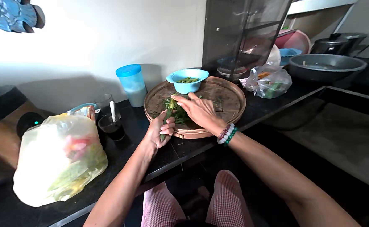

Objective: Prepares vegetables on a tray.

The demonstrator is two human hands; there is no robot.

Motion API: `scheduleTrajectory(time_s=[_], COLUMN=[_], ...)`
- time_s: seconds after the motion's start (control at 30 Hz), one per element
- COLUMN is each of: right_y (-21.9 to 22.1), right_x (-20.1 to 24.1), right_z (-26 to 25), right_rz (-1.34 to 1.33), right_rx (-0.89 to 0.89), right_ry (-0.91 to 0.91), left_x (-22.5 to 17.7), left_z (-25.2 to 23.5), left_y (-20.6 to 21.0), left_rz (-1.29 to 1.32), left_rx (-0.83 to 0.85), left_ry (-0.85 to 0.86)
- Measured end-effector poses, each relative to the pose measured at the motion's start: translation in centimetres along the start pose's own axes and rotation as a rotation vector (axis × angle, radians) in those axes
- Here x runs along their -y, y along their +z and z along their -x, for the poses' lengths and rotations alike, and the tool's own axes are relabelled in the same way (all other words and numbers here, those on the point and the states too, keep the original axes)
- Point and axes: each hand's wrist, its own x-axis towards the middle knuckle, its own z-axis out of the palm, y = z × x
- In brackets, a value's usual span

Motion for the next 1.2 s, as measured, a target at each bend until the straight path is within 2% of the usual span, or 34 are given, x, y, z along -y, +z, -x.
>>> scheduleTrajectory(time_s=[0.1, 0.17, 0.23, 0.3, 0.4, 0.43, 0.63, 0.77, 0.93, 1.03, 1.13, 1.2], right_y=[-1.8, -2.6, -1.8, -0.9, -2.7, -2.9, 0.7, 1.3, -0.2, -2.0, -3.3, -3.1], right_x=[-0.9, -2.4, -4.8, -6.4, -4.3, -3.4, -0.1, 0.0, -1.6, -3.0, -4.3, -4.5], right_z=[0.4, 0.0, -1.2, -1.5, -0.1, 0.5, 1.8, 1.6, 0.6, 1.1, 1.7, 1.4], right_rz=[-0.120, -0.266, -0.360, -0.343, -0.373, -0.375, -0.192, -0.113, -0.075, -0.224, -0.287, -0.217], right_rx=[0.017, 0.088, 0.225, 0.233, 0.198, 0.173, 0.023, -0.004, -0.021, -0.012, 0.216, 0.249], right_ry=[0.152, 0.247, 0.269, 0.245, 0.275, 0.263, -0.083, -0.115, -0.002, 0.074, 0.235, 0.250], left_x=[0.3, 0.7, 0.9, 1.0, 1.2, 1.2, 1.1, 1.3, 1.5, 1.2, 1.2, 1.3], left_z=[0.4, 0.4, 0.2, -0.1, -0.3, -0.3, -0.2, 0.0, 0.5, 0.5, 0.2, 0.0], left_y=[0.0, 0.2, 0.1, 0.3, 0.6, 0.6, 0.4, 0.6, 0.7, 0.7, 0.6, 0.5], left_rz=[-0.059, -0.234, -0.441, -0.565, -0.624, -0.621, -0.600, -0.585, -0.584, -0.653, -0.814, -0.883], left_rx=[0.034, -0.023, -0.068, -0.109, -0.144, -0.145, -0.134, -0.127, -0.081, -0.121, -0.230, -0.234], left_ry=[-0.043, 0.058, 0.179, 0.249, 0.281, 0.280, 0.263, 0.267, 0.206, 0.264, 0.353, 0.376])
